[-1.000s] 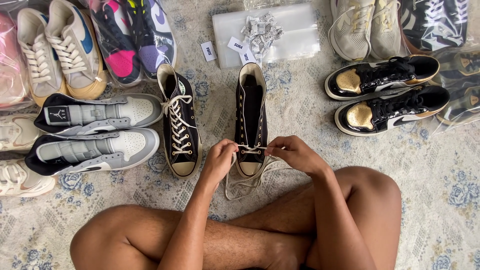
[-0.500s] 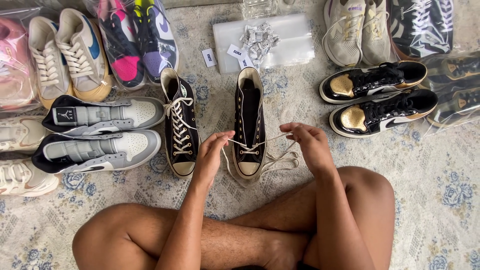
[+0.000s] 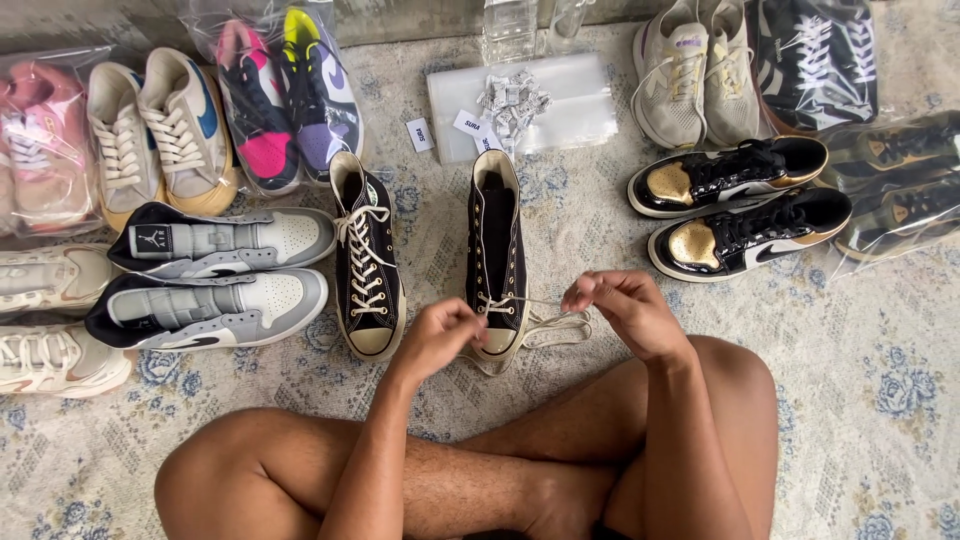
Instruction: The person laces a black high-top sneaker by hand, threading a white shoelace through the eyelets. They pull the lace ends to even them out and continue threading the lace through the remaining eyelets.
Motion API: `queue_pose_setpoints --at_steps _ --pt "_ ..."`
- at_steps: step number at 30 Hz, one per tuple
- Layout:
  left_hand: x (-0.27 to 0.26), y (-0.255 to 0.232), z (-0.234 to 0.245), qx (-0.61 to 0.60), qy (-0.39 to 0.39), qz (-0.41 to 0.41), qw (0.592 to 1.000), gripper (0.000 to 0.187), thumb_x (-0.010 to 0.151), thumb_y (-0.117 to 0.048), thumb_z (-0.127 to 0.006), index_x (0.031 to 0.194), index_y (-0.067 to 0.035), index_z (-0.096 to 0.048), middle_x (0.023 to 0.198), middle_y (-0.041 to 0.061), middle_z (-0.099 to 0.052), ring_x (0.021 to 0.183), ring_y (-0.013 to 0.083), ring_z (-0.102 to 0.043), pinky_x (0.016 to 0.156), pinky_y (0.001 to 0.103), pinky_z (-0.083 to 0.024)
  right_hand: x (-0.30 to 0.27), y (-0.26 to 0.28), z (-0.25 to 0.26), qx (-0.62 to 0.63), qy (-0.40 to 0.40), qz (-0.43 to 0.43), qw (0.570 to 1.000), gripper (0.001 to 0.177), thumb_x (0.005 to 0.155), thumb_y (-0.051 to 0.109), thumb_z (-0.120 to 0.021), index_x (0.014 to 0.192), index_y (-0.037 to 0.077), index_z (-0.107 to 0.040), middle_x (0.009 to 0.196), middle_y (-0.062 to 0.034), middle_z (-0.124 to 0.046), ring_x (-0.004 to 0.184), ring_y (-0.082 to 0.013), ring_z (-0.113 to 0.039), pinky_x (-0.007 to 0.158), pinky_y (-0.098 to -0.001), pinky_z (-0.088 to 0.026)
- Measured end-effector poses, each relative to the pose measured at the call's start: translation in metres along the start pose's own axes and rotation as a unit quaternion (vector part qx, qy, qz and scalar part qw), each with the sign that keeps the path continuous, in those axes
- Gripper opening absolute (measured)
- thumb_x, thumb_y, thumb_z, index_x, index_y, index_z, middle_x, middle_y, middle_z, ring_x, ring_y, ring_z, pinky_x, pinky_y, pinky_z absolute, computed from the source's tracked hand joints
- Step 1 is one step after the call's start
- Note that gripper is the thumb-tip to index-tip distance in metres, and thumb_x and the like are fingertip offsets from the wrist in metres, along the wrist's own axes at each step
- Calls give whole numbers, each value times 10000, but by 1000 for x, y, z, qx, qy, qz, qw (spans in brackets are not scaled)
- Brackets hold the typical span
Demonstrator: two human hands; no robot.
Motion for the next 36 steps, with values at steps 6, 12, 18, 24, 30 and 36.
queue_pose_setpoints --at_steps 6,12,18,24,30,36 --pt "-15 3 -12 106 105 44 988 189 931 -184 -755 846 -15 -753 634 115 -682 566 168 -552 591 319 -418 -15 32 -20 -29 109 -2 994 250 987 61 -588 903 -98 -761 848 -216 -722 842 -263 -637 762 -386 -519" --pt "15 37 7 296 -196 -189 916 176 939 -241 -703 1091 -170 -755 915 41 -778 900 274 -740 788 428 -560 -25 77 -41 -54 147 71 985 270 999 87 -549 981 -105 -738 929 -241 -714 899 -284 -642 824 -397 -488" --pt "32 24 -30 382 -237 -293 844 458 839 -380 -808 1218 -134 -730 1058 56 -714 1037 251 -654 842 428 -502 -20 126 -102 -87 219 133 963 321 987 153 -563 1070 -123 -705 975 -243 -695 929 -305 -642 843 -436 -503" --pt "31 10 -40 359 -304 -343 813 104 745 -223 -789 796 -143 -746 745 41 -705 835 282 -684 774 431 -505 8 157 -169 -128 201 177 955 233 1012 107 -571 1109 -48 -715 957 -165 -694 925 -228 -648 868 -385 -529" --pt "13 -36 -34 107 -205 -280 932 301 975 -82 -515 1251 -15 -415 937 103 -545 763 221 -563 541 315 -462 41 150 -205 -394 216 190 873 589 1019 416 -437 1371 -36 -570 1632 -280 -250 1491 -532 -321 1124 -708 -360" --pt "26 7 -35 218 -228 -125 941 174 930 -175 -551 963 -96 -703 819 182 -725 875 473 -681 674 570 -512 44 118 -170 -555 285 1 782 352 959 198 -582 1225 -16 -666 1208 -337 -624 1129 -560 -614 922 -608 -522"
Point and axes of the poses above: each hand's wrist, its own x-axis towards the middle knuckle, its own z-axis out of the back of the hand, y = z × x, the point moved 5 cm from there along x, towards the middle knuckle
